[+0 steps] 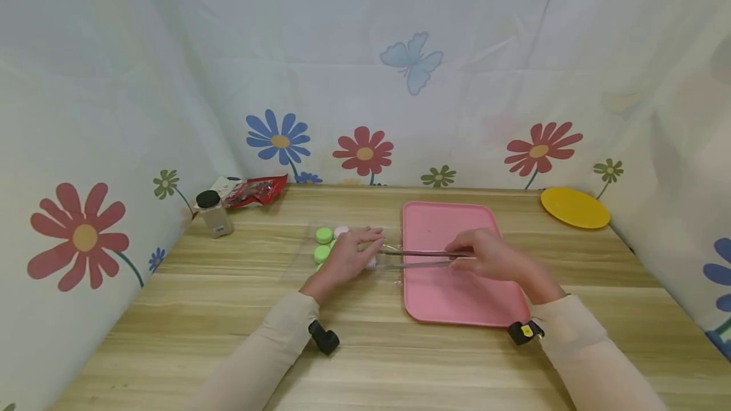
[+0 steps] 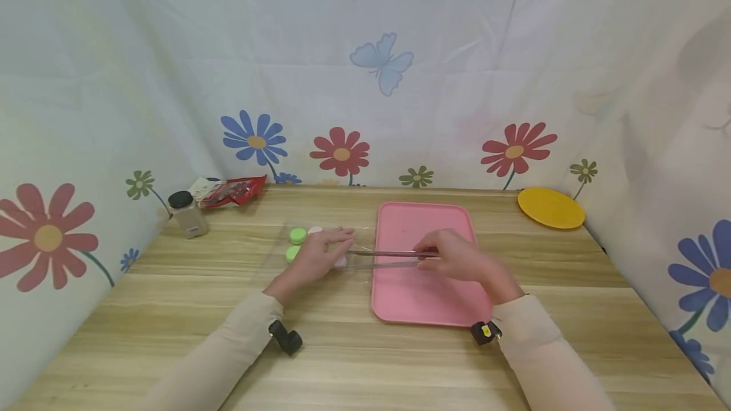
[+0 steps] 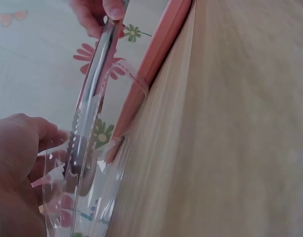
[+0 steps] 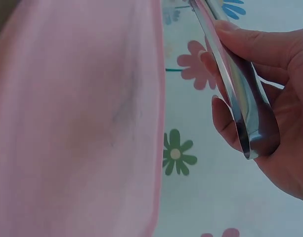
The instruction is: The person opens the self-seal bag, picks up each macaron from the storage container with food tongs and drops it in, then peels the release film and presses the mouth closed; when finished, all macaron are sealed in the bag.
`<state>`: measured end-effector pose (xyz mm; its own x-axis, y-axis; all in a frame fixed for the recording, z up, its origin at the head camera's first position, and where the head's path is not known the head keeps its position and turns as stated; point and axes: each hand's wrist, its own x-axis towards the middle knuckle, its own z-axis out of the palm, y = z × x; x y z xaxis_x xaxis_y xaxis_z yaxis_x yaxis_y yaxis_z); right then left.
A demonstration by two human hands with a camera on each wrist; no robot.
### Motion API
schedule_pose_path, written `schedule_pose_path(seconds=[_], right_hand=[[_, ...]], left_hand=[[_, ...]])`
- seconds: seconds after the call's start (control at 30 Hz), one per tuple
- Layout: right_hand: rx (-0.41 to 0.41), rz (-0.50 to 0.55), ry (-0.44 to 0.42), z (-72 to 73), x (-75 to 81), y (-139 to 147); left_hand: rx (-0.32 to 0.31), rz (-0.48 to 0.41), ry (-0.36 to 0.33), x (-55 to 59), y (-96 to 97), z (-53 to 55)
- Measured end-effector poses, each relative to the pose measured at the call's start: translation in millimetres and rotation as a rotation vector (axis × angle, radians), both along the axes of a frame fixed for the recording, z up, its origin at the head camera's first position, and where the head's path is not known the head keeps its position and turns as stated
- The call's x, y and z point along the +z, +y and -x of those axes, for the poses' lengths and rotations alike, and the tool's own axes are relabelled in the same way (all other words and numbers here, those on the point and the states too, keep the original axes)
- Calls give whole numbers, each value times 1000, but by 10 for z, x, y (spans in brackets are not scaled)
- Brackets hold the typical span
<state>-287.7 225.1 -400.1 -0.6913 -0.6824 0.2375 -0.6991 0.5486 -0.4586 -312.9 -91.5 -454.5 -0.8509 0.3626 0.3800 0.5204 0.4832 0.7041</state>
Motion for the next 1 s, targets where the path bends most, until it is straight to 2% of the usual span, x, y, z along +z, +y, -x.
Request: schedule_pose_path(seconds=[0.17,0.4,0.6,0.83,1.0], right_hand=[[-4,-17,-5,-14,-39,-144],[23,-17,-12,-31,-48,-276],[31,-39,-49,9,-81,-365],[29,-23,-45,48,-99,-420],[14,-44,-83,72,-130,-425]], left_hand=[[1,5,0,-13,-6,17],[-6,22,-18,25,-11,1],[-8,24,-17,14,-9,2],[-7,23,-23,19,1,-2],[-7,23,-32,28,-1,-2]])
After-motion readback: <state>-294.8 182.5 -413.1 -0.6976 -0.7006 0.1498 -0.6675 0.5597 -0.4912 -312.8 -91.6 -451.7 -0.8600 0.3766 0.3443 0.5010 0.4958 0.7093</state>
